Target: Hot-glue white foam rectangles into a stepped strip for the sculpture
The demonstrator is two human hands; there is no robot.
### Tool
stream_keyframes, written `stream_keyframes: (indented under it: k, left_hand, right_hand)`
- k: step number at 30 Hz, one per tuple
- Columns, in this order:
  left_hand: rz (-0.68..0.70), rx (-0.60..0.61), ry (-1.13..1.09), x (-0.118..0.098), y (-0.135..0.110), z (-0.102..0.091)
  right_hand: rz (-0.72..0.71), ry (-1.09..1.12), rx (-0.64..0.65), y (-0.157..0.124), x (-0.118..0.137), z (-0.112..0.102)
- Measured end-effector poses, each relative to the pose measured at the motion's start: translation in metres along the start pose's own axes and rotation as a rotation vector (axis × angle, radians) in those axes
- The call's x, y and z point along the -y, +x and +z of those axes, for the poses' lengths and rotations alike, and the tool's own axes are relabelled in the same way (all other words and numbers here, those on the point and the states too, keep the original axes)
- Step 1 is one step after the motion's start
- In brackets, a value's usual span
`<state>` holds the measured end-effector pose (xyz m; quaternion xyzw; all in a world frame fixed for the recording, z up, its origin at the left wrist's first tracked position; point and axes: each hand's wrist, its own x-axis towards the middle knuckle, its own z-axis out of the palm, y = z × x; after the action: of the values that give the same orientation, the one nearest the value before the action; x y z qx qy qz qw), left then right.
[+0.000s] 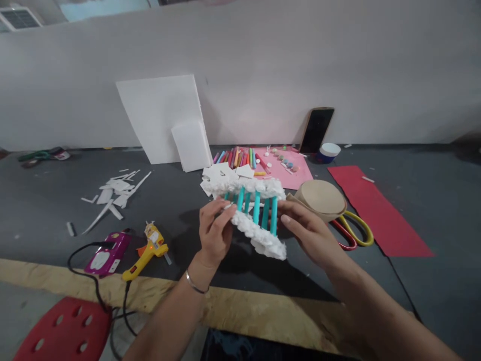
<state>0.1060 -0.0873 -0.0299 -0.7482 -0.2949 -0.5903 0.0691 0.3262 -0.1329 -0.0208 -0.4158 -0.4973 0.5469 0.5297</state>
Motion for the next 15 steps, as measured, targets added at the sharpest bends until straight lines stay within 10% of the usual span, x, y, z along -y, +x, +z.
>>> stream_keyframes:
  k: [15]
  left_hand:
    - [-0.354,-0.002,-0.018,0.01,-0.006,-0.003]
  right_hand:
    - [-0.02,0.209,0.122,-0.016,0.007,0.01]
